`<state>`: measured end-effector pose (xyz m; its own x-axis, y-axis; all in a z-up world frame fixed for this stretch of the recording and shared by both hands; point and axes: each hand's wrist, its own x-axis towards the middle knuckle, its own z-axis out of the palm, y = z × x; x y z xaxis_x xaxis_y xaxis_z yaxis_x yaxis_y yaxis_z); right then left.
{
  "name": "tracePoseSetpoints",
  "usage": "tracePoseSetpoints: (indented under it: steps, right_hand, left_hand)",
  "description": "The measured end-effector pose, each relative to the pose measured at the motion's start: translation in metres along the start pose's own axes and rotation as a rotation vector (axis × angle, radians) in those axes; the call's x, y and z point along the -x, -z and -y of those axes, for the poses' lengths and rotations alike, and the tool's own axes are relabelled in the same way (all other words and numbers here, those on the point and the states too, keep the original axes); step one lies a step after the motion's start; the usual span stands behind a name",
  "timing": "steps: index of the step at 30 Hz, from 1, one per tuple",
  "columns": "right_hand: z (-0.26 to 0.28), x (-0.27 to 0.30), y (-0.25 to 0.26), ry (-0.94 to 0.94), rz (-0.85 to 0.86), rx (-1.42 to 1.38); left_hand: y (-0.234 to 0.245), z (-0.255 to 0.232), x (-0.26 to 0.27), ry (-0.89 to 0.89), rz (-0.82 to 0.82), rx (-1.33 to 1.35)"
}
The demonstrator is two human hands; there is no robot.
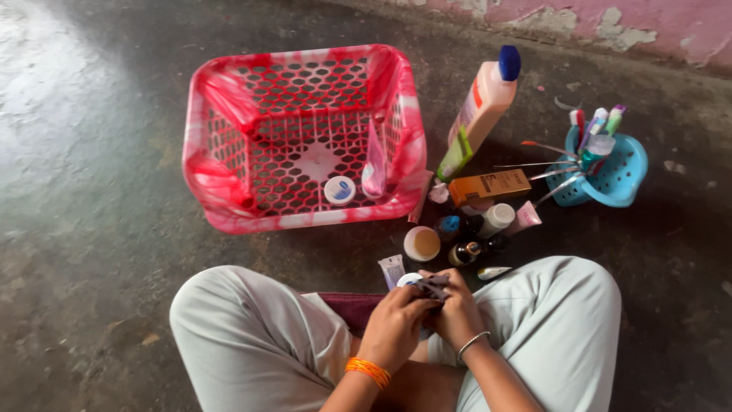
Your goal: The person sits on the floor and wipes a red plastic basket with a dark cloth. They then wipe several small cosmetic items, including tubes and jars, and place them into the basket.
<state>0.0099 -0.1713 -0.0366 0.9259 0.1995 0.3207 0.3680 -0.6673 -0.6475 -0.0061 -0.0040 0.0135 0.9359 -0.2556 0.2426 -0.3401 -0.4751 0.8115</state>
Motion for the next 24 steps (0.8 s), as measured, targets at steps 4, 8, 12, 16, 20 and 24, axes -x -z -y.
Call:
tracePoseSetpoints:
  steps: [4,8,12,16,20,24]
  right_hand:
    - [-0.004,0.006,-0.007,-0.158,0.009,-0.066]
    - [-0.012,-0.003,-0.013,-0.248,-0.040,-0.044]
    - [-0.013,-0.001,-0.013,-0.594,0.052,-0.355]
    - [-0.016,0.003,-0.016,-0.458,0.078,-0.270]
    - [-0.022,0.005,-0.021,-0.384,0.046,-0.189]
    - [-0.031,0.012,-0.024,-0.549,0.144,-0.246]
  left_hand:
    - [-0.003,0.005,0.000,0.144,-0.114,0.014]
    - [-0.011,0.019,-0.004,0.348,-0.121,0.167]
    - [-0.019,0.044,-0.005,0.531,-0.162,0.263]
    - [-0.023,0.058,-0.008,0.863,-0.174,0.283]
    - [-0.015,0.033,-0.005,0.287,-0.153,0.070]
    - [-0.011,0.005,-0.007,0.099,0.012,0.075]
